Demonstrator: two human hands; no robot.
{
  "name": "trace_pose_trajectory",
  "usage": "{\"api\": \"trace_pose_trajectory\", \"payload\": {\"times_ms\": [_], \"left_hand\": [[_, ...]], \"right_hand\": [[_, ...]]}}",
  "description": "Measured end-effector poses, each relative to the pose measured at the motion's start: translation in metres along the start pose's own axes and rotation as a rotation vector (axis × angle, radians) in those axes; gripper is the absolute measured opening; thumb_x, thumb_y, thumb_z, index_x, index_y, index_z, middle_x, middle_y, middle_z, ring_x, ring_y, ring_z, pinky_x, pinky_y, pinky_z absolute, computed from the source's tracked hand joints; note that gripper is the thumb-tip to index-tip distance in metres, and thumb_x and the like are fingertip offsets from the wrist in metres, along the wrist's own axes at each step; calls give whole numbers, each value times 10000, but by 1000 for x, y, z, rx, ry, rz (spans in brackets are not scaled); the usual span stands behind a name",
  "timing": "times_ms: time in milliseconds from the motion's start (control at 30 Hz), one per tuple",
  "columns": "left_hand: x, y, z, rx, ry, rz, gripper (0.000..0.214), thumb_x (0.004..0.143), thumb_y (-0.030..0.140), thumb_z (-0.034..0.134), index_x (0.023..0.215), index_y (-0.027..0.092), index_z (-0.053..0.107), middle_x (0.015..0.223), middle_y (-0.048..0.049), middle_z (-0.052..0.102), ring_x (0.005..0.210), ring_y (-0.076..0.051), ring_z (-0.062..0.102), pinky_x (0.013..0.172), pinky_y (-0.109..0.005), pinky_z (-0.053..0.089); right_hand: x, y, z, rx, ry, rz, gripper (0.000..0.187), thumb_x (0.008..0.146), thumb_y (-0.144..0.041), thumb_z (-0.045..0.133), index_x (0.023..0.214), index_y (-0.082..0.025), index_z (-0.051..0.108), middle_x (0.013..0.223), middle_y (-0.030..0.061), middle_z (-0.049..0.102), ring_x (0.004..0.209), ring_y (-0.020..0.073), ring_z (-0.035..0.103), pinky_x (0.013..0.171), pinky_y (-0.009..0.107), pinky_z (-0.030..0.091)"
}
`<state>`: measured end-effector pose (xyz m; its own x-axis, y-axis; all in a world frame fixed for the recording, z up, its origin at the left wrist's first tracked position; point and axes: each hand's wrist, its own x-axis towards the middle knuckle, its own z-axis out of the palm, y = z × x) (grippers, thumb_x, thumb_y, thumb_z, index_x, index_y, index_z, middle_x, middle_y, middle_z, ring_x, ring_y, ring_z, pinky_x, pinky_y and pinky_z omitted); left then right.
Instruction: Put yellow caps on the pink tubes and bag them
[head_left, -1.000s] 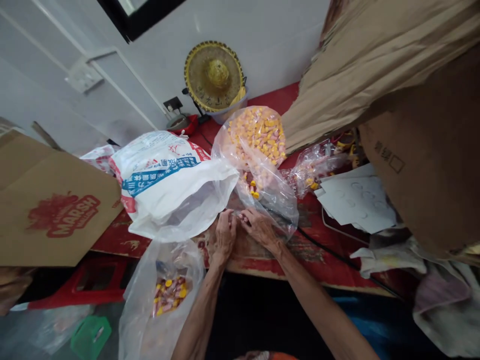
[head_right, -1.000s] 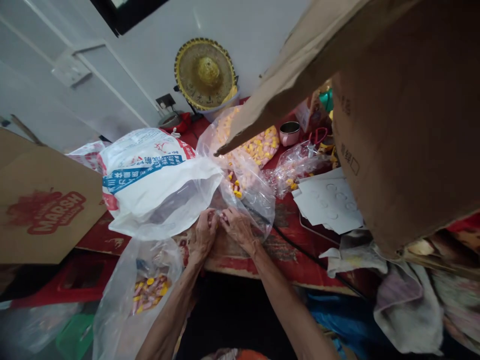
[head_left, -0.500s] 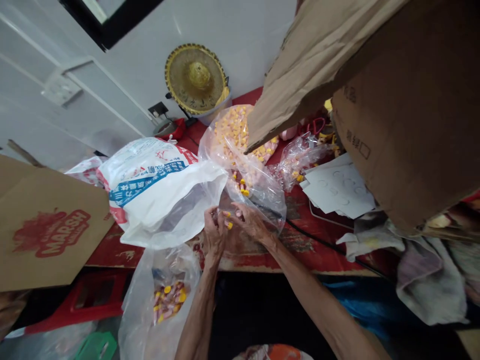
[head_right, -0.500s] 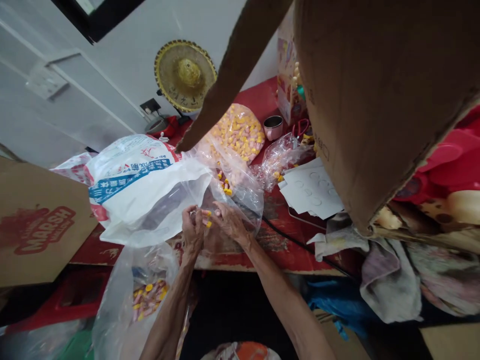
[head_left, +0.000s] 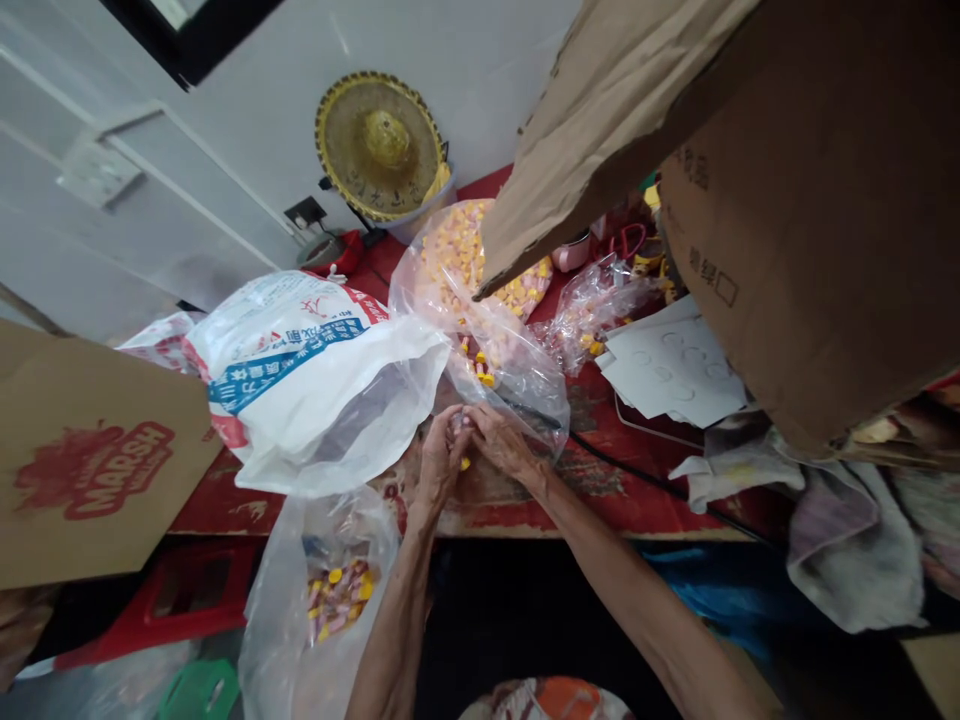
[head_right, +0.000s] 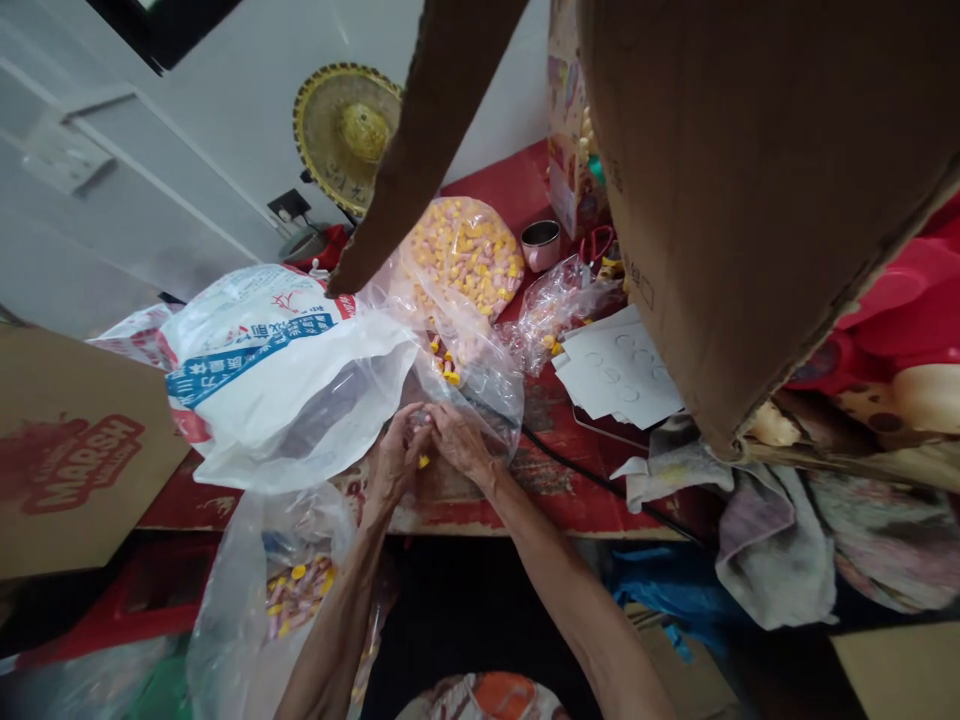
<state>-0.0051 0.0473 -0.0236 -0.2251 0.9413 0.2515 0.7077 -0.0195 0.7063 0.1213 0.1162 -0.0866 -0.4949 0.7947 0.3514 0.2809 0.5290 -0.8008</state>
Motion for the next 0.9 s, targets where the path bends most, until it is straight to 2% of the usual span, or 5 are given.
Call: {"api": "trace_pose_trajectory", "payload": {"times_ms": [200, 367, 667, 767, 900], "left_hand": [[10, -9, -4, -62, 146, -119, 293, 963, 496, 586, 1021, 219, 660, 908, -20, 706, 739, -141, 646, 708, -261, 526], [8, -11, 4, -64, 23, -157, 336, 903, 478, 646, 1124, 226, 652, 876, -4, 695, 733, -137, 640, 701, -256, 525], [14, -19, 9, -268, 120, -418, 581, 857, 440, 647, 1360, 163, 559, 783, 25, 650, 622, -108, 595, 598, -219, 487], [21, -17, 8, -343, 64, -490, 534, 786, 426, 719, 1240, 158, 636, 785, 14, 669, 628, -106, 596, 603, -221, 495], [20, -8, 5, -599, -57, -557, 560, 738, 484, 789, 1185, 176, 652, 796, 19, 670, 567, -78, 540, 538, -196, 433]], "right_hand": [[8, -2, -11, 137, 41, -23, 291, 1023, -178, 558, 1301, -165, 643, 1277, 130, 635, 1203, 225, 629, 1063, 377, 535], [5, -3, -8, 59, -56, -10, 260, 972, -85, 514, 1161, -180, 666, 1240, 102, 630, 1101, 201, 638, 1018, 341, 539], [4, -8, -2, -20, -27, 41, 244, 983, -106, 497, 1165, -171, 647, 1184, 112, 663, 1056, 228, 650, 915, 342, 552], [5, -9, -3, -21, -44, 80, 242, 965, -90, 507, 1127, -180, 663, 1147, 99, 685, 1001, 217, 662, 876, 325, 548], [10, -10, -14, 209, 5, 102, 169, 1002, -176, 555, 1119, -182, 677, 1064, 52, 715, 951, 178, 665, 915, 300, 538]]}}
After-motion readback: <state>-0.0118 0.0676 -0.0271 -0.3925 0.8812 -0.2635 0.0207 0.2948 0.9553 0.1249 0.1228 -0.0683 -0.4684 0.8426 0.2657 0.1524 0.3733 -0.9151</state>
